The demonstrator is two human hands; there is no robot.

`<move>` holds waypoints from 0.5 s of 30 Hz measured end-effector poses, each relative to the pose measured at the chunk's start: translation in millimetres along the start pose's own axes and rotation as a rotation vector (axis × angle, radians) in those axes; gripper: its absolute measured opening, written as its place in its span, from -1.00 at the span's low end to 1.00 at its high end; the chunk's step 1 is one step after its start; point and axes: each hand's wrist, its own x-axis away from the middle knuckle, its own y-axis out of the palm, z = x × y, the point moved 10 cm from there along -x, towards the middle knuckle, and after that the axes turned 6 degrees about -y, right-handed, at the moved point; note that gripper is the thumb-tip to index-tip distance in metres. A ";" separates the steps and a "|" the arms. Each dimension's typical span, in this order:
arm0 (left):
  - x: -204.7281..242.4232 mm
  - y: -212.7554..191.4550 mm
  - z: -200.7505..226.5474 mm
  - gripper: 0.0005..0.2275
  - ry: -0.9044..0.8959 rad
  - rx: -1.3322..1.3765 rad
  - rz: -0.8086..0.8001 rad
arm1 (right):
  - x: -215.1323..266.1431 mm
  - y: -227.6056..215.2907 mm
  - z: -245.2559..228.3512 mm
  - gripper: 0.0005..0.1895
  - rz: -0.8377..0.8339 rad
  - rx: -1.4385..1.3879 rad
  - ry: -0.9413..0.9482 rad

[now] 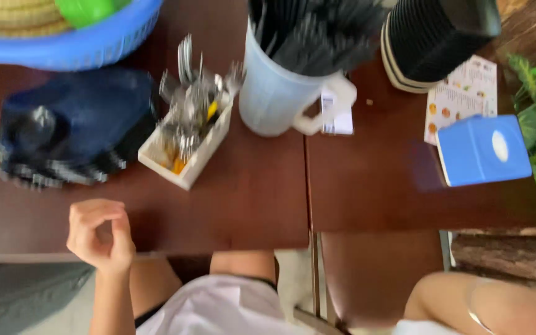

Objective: Wiping forks and spoons clean with a white napkin and sorting them.

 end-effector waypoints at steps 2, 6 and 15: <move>-21.9 16.7 -8.2 -0.91 0.022 -0.027 -0.026 | -57.8 25.9 61.8 -0.73 0.036 0.021 -0.026; -62.1 25.1 -29.4 -0.92 0.111 -0.030 -0.074 | -138.6 106.3 202.9 -0.26 -0.276 0.612 0.109; -53.3 -6.0 -62.3 -0.85 0.109 -0.010 0.039 | -124.4 173.8 257.4 -0.18 -0.350 0.832 0.011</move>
